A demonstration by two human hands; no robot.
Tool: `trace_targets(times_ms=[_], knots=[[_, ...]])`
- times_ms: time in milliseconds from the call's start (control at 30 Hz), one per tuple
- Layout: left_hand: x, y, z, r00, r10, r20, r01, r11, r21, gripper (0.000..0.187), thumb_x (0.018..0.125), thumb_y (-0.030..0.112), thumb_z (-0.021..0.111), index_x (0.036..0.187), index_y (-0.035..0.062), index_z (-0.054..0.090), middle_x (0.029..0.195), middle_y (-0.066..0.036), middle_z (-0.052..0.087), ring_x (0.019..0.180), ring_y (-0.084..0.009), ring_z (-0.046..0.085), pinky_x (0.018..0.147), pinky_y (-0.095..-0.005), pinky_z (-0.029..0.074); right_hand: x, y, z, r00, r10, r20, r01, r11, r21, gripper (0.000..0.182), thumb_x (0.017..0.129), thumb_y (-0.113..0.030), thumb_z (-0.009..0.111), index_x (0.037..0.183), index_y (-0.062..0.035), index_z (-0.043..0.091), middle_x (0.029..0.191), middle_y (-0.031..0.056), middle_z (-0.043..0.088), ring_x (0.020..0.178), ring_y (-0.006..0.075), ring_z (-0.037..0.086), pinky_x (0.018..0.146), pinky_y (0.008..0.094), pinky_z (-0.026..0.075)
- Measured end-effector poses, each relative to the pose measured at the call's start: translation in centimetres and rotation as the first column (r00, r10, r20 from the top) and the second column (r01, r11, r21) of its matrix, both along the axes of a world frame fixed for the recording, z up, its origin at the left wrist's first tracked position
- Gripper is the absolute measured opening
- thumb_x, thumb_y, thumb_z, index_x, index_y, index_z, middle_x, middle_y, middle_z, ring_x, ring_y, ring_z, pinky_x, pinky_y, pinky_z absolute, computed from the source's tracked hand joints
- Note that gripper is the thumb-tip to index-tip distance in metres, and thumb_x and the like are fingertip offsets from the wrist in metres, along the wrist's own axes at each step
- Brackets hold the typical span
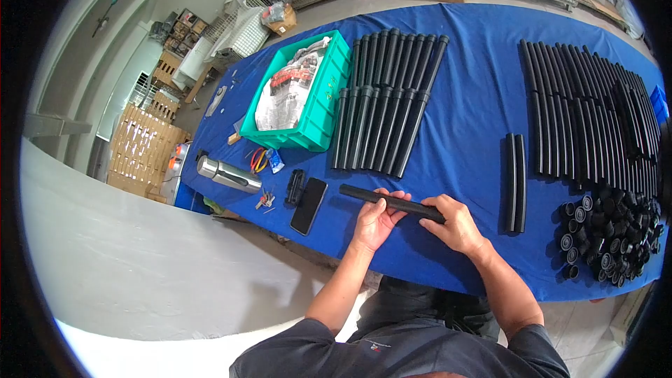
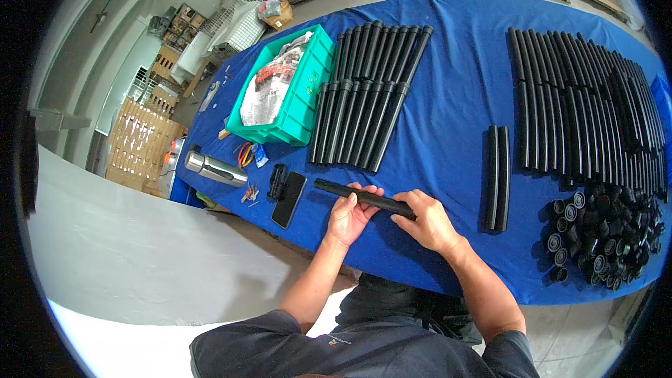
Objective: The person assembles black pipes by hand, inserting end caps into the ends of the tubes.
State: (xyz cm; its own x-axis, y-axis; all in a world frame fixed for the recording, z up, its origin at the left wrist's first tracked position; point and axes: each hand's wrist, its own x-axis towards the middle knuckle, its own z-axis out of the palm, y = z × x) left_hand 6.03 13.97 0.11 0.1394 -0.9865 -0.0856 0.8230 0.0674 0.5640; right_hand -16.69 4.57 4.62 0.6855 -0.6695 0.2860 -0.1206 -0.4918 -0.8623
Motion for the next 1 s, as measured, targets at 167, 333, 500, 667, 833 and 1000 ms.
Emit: trace_targets(times_ms=[167, 333, 500, 667, 833, 1000], knots=[[-0.1, 0.0, 0.5, 1.000, -0.019, -0.013, 0.019, 0.999, 0.038, 0.022, 0.099, 0.010, 0.065, 0.120, 0.0081, 0.060, 0.129, -0.022, 0.066, 0.131, -0.0381, 0.058, 0.109, -0.0521, 0.052, 0.1, 0.1, -0.7, 1.000, 0.010, 0.001, -0.010, 0.983, 0.181, 0.036, 0.085, -0.016, 0.078, 0.115, 0.0011, 0.066, 0.095, 0.0204, 0.067, 0.086, 0.0383, 0.068, 0.077, 0.0453, 0.054], [-0.1, 0.0, 0.1, 0.999, -0.015, 0.028, 0.015, 1.000, 0.011, 0.021, 0.099, 0.012, 0.066, 0.119, 0.0082, 0.061, 0.129, -0.022, 0.066, 0.131, -0.0383, 0.058, 0.109, -0.0519, 0.052, 0.0, -0.3, 0.5, 0.998, 0.025, -0.049, -0.015, 0.979, 0.205, 0.033, 0.087, -0.017, 0.077, 0.113, 0.0019, 0.067, 0.095, 0.0214, 0.069, 0.086, 0.0391, 0.069, 0.079, 0.0440, 0.055], [-0.4, -0.2, 0.9, 1.000, -0.017, 0.008, 0.017, 0.999, 0.049, 0.019, 0.100, 0.016, 0.065, 0.117, 0.0079, 0.063, 0.130, -0.022, 0.065, 0.131, -0.0382, 0.058, 0.110, -0.0515, 0.051, 0.1, -0.2, -0.4, 0.999, -0.039, 0.025, 0.039, 0.999, -0.004, 0.032, 0.088, -0.016, 0.076, 0.112, 0.0023, 0.068, 0.094, 0.0207, 0.069, 0.084, 0.0372, 0.069, 0.075, 0.0425, 0.056], [-0.2, 0.0, 0.5, 0.999, -0.012, 0.039, 0.011, 0.999, 0.040, 0.020, 0.101, 0.019, 0.065, 0.118, 0.0077, 0.063, 0.131, -0.022, 0.065, 0.132, -0.0383, 0.058, 0.109, -0.0513, 0.051, -0.2, -0.4, 0.6, 0.997, 0.006, -0.072, 0.011, 0.973, 0.231, 0.033, 0.086, -0.014, 0.078, 0.113, 0.0027, 0.069, 0.093, 0.0186, 0.070, 0.081, 0.0311, 0.070, 0.072, 0.0387, 0.055], [-0.1, -0.2, 0.5, 0.999, -0.017, 0.029, 0.016, 0.999, 0.046, 0.021, 0.101, 0.019, 0.065, 0.119, 0.0073, 0.063, 0.132, -0.022, 0.064, 0.132, -0.0384, 0.057, 0.110, -0.0522, 0.050, -0.1, -0.2, -0.6, 0.999, -0.043, 0.023, 0.041, 0.995, 0.091, 0.033, 0.085, -0.012, 0.079, 0.113, 0.0032, 0.069, 0.092, 0.0173, 0.070, 0.078, 0.0272, 0.070, 0.071, 0.0368, 0.055], [0.0, 0.0, 0.2, 1.000, -0.013, 0.005, 0.013, 1.000, 0.007, 0.020, 0.102, 0.018, 0.063, 0.119, 0.0071, 0.063, 0.131, -0.022, 0.065, 0.132, -0.0383, 0.057, 0.111, -0.0526, 0.049, -0.1, -0.4, -0.1, 1.000, -0.014, -0.022, 0.019, 0.973, 0.231, 0.033, 0.086, -0.017, 0.078, 0.111, 0.0033, 0.070, 0.093, 0.0201, 0.072, 0.082, 0.0312, 0.071, 0.072, 0.0393, 0.056]])
